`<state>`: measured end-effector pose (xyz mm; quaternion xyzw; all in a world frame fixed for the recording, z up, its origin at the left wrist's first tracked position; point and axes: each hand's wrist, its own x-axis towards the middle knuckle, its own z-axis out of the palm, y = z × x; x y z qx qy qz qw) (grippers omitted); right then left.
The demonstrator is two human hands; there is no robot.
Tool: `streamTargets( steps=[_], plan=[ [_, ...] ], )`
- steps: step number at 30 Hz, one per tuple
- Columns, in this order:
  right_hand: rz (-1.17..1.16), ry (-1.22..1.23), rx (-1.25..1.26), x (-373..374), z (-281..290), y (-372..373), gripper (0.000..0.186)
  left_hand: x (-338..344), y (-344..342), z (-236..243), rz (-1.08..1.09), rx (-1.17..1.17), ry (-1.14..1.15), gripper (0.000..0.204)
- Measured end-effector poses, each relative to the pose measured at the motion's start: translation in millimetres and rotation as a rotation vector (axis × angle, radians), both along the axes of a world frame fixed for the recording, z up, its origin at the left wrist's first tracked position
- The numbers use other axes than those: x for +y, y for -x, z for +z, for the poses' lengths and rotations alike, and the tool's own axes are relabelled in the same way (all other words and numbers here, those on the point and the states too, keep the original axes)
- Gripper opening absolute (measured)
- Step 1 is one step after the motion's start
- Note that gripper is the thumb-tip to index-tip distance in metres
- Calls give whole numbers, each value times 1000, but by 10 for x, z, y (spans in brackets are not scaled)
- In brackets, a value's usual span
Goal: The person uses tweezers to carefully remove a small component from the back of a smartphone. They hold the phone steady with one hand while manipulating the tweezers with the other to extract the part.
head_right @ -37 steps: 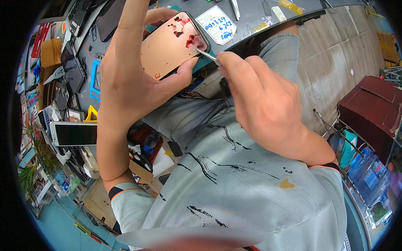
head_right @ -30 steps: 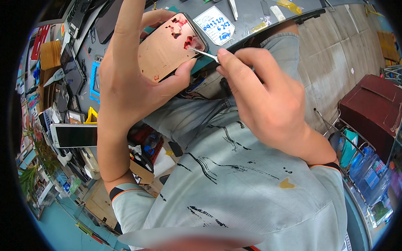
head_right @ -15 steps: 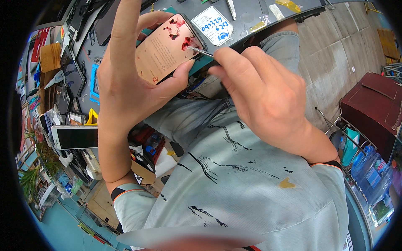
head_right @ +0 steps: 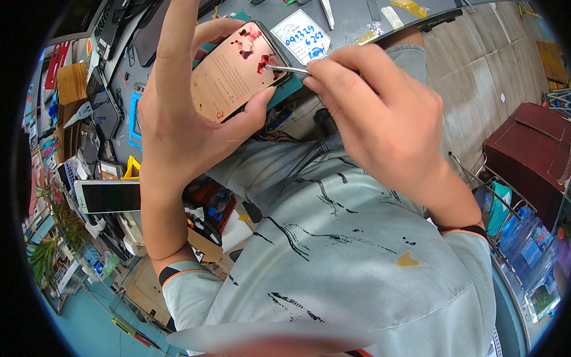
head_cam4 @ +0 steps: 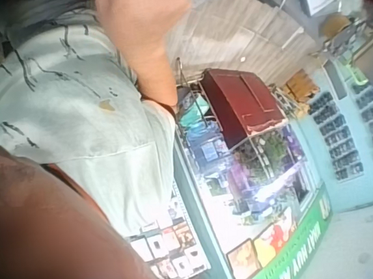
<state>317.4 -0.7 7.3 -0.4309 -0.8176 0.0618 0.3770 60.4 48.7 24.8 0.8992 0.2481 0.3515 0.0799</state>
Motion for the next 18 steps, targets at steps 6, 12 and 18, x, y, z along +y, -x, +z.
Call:
streamTargets(
  steps=[6, 12, 18],
  plan=[
    [26, 76, -92, 103, 67, -86, 20, 124, -58, -76, -2, 4, -3, 111],
    [154, 126, 6, 265, 58, -127, 22, 118, -59, -79, -5, 7, -7, 110],
    [280, 105, -115, 429, 112, -248, 22, 130, -47, -97, 3, 4, -13, 110]
  ],
)
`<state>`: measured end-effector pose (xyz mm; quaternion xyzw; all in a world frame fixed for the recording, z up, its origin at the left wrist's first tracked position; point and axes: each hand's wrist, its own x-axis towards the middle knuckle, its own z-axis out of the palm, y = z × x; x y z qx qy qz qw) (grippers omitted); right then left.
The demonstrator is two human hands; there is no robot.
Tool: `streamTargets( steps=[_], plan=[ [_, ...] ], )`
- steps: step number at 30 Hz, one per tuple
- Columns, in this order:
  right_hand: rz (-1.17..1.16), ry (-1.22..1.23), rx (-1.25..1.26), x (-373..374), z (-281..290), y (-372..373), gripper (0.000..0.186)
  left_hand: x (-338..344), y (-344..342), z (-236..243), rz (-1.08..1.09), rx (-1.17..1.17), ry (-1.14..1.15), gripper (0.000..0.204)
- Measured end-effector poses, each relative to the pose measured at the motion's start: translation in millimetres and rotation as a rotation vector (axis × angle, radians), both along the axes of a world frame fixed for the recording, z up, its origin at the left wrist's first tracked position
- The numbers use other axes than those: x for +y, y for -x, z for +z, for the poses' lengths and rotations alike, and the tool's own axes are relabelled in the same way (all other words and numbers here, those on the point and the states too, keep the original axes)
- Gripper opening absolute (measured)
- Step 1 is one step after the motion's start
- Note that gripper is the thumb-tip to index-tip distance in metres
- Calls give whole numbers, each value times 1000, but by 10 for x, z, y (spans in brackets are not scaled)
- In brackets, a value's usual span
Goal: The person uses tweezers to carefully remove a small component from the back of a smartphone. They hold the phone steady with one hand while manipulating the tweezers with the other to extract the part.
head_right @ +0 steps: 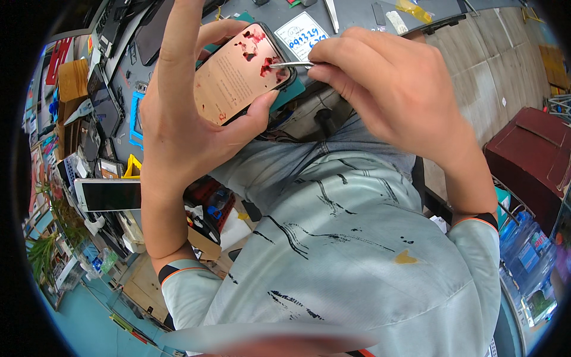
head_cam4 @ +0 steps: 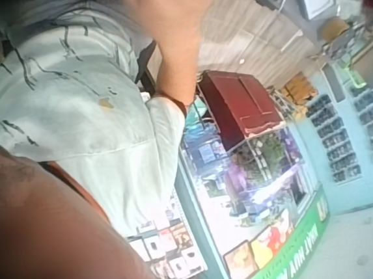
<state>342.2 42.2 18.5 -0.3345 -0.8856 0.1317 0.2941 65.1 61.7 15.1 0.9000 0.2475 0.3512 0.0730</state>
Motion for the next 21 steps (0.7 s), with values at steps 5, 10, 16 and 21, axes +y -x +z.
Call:
streamTargets(
  steps=[5, 10, 16, 21],
  plan=[
    [11, 26, -32, 114, 45, -8, 15, 13, 35, -6, 4, 3, -5, 110],
    [31, 178, -13, 197, 40, -31, 10, 15, 73, -11, 13, -1, -11, 110],
    [36, 508, -7, 243, 291, 5, 16, -46, 110, -20, 32, -7, -22, 109],
    [106, 357, 50, 335, 157, -48, 15, -40, 90, -24, 39, -16, -31, 109]
  ],
)
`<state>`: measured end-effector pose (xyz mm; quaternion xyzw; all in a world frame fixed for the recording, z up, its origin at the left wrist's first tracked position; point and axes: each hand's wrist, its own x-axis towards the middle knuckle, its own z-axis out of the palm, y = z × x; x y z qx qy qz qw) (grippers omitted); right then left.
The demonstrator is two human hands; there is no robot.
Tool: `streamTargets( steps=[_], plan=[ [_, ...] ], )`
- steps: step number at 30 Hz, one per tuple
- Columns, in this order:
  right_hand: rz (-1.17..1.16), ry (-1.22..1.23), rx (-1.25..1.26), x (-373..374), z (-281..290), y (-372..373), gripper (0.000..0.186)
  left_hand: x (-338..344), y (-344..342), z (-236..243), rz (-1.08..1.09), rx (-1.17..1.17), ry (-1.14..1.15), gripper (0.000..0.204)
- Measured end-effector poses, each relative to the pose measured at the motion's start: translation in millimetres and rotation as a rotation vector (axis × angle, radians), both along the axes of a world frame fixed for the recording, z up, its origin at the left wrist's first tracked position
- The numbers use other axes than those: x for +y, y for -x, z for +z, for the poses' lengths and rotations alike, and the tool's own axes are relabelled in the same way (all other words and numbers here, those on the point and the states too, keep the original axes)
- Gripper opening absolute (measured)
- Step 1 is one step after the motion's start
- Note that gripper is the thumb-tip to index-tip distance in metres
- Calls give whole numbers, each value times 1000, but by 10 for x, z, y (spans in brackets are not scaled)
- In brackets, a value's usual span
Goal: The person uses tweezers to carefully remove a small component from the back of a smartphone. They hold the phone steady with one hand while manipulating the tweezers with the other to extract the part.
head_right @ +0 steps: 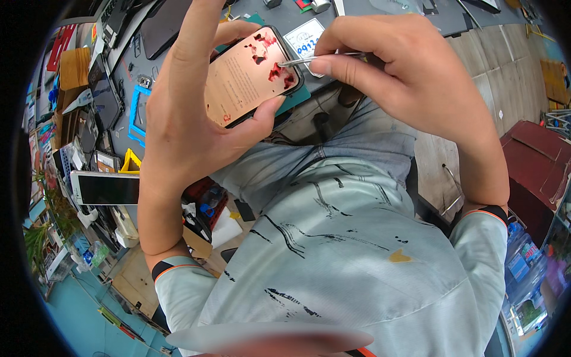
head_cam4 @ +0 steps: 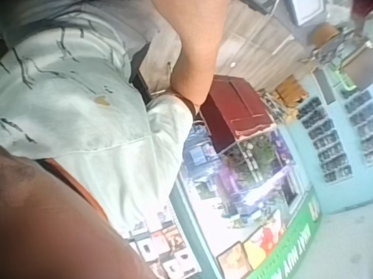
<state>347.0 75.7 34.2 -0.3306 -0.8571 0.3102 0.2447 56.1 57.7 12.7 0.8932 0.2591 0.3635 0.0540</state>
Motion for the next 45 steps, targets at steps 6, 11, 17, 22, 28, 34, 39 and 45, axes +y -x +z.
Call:
streamTargets(
  steps=[6, 11, 17, 22, 28, 34, 39, 45],
  plan=[
    [46, -108, -63, 108, 71, 35, 17, 11, 34, -10, 3, 0, -8, 109],
    [39, 23, -107, 132, 194, 52, 16, 26, 32, -13, 7, -2, -21, 109],
    [188, -173, -62, 252, 148, -23, 18, 43, -5, -43, 21, -13, -32, 108],
    [194, -215, -4, 269, 67, -100, 20, 55, 34, -88, 36, -24, -34, 108],
    [370, -201, -5, 338, 32, -68, 20, -63, -31, 1, 93, -140, 123, 98],
    [324, -296, -110, 287, 36, -48, 26, -82, -61, -23, 126, -149, 118, 96],
    [291, -406, -110, 229, 25, -56, 36, -61, -27, -62, 130, -162, 128, 97],
    [333, -592, -112, 288, -29, -97, 45, -109, 43, -54, 137, -173, 135, 98]
  ],
)
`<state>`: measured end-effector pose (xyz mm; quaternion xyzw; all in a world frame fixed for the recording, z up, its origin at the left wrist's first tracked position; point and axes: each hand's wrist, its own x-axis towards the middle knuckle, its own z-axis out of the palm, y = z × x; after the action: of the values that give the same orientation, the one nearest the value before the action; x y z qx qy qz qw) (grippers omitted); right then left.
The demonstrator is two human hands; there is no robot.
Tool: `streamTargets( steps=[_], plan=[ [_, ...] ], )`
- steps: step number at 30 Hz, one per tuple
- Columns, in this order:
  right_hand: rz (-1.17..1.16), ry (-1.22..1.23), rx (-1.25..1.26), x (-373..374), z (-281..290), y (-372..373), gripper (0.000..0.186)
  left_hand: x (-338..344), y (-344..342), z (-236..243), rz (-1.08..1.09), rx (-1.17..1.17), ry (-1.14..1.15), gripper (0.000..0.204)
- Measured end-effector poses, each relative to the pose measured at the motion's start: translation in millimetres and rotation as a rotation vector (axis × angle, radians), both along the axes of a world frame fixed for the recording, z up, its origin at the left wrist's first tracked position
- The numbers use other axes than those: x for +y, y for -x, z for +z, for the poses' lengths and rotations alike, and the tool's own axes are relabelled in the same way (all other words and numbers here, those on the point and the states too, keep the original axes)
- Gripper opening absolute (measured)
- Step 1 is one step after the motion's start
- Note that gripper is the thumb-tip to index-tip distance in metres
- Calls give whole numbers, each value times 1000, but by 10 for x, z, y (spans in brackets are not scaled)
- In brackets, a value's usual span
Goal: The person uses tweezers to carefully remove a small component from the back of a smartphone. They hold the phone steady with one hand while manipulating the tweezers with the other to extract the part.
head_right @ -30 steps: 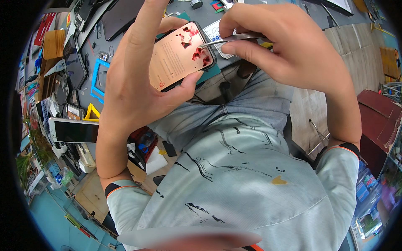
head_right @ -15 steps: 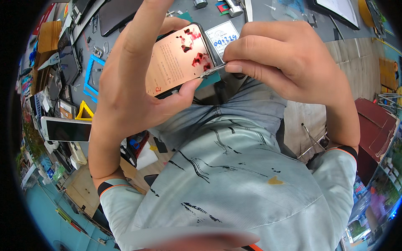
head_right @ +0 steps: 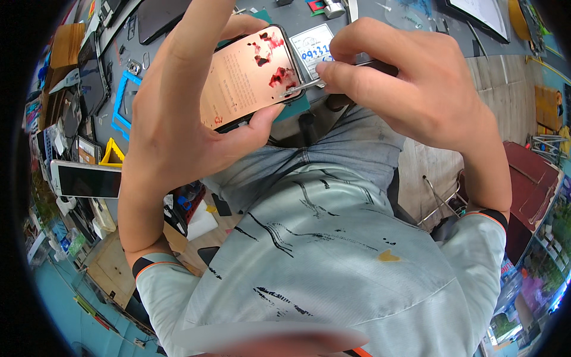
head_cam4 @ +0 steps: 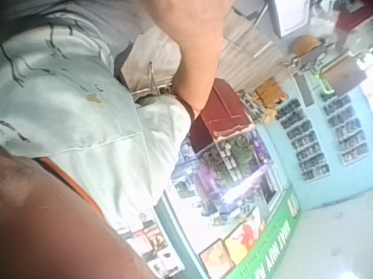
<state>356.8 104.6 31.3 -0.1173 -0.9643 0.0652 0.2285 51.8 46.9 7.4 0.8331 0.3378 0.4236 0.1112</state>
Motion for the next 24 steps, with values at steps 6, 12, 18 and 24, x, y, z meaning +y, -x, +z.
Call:
streamTargets(
  steps=[6, 12, 18, 24],
  plan=[
    [26, -6, 2, 79, 64, 74, 39, -26, 23, 9, -1, -7, 13, 98],
    [18, -55, -31, 122, 141, 154, 35, -23, -28, 12, 0, -11, 29, 99],
    [11, -37, -98, 105, 110, 111, 38, -32, -23, 17, 2, -17, 45, 100],
    [66, 3, -33, 101, -10, -13, 42, -39, -48, 17, 5, -25, 58, 101]
  ],
)
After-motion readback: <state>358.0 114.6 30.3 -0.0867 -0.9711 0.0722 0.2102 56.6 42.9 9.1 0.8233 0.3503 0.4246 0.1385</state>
